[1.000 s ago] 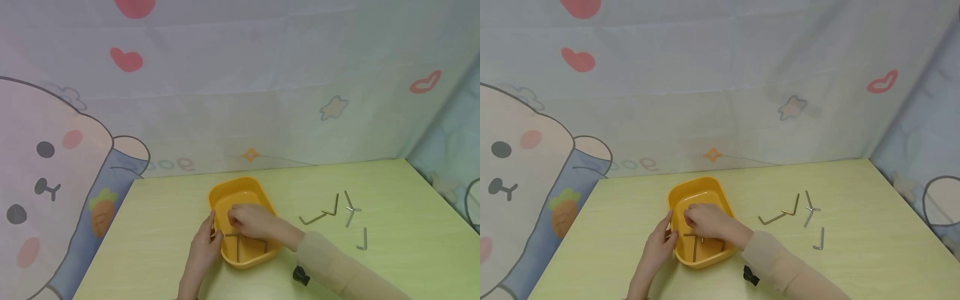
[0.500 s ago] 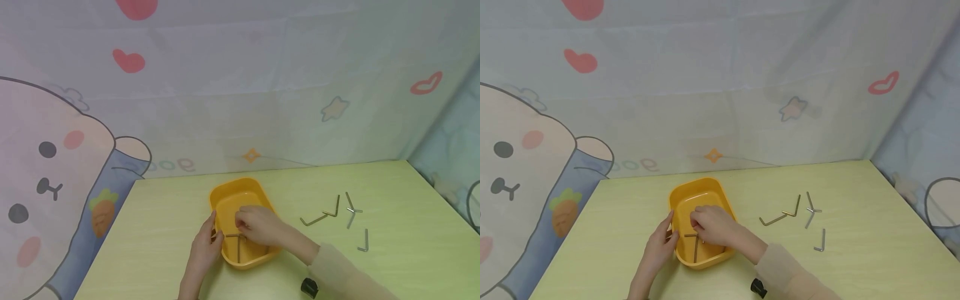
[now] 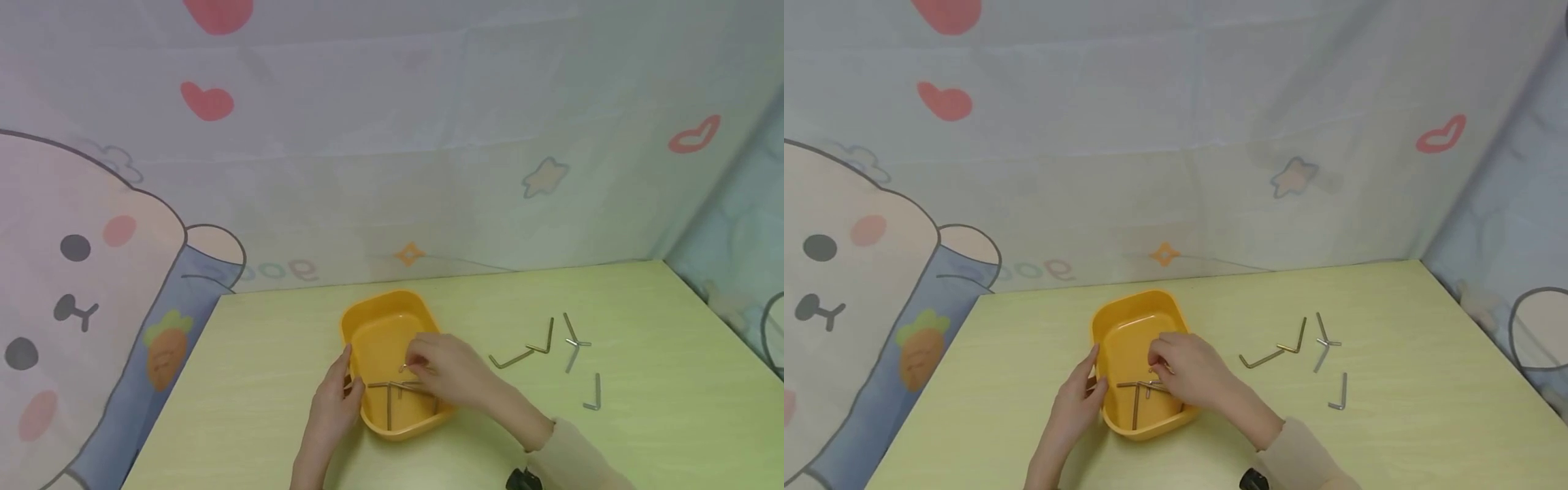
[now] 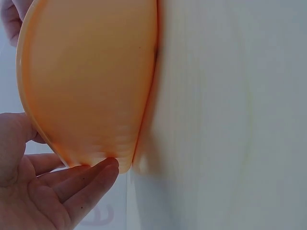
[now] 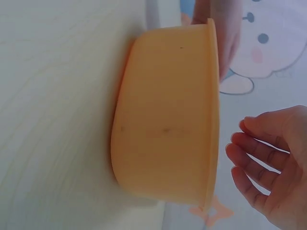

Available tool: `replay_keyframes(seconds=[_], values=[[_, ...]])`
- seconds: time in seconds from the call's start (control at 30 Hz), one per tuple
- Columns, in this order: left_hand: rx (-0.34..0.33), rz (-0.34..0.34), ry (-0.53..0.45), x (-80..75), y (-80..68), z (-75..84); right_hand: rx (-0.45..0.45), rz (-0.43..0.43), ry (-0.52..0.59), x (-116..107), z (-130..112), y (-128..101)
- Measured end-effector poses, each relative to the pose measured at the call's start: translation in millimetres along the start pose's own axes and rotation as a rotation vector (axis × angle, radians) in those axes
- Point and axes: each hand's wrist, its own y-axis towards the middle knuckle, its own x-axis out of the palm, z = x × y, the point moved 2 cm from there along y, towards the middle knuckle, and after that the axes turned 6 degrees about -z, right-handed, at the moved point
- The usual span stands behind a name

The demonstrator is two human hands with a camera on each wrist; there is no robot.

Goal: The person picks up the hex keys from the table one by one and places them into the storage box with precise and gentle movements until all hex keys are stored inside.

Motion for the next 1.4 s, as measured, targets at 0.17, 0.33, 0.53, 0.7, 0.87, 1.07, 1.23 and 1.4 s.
replay_keyframes(seconds=[0.17,0.33,0.53,0.7,0.87,1.07,1.23,1.4], values=[[-0.004,0.004,-0.001,-0.4,-0.1,-0.5,0.068,0.03,0.043,-7,4,-13],[-0.017,-0.002,0.002,-2.0,0.5,-1.0,0.088,0.064,0.03,-11,10,-24],[-0.017,-0.01,0.008,-2.8,1.6,-2.7,0.183,0.117,0.046,-18,19,-37],[-0.016,-0.007,0.012,-3.2,1.0,-3.9,0.247,0.151,0.085,-23,27,-50],[-0.015,-0.006,0.012,-4.6,0.0,-3.1,0.296,0.176,0.111,-25,39,-65],[0.0,-0.002,0.018,-5.5,-0.9,-2.4,0.325,0.224,0.139,-27,51,-82],[-0.011,-0.003,0.013,-5.5,0.0,-3.9,0.325,0.265,0.127,-29,59,-91],[-0.019,-0.009,0.01,-5.2,0.7,-4.5,0.302,0.3,0.102,-34,65,-97]])
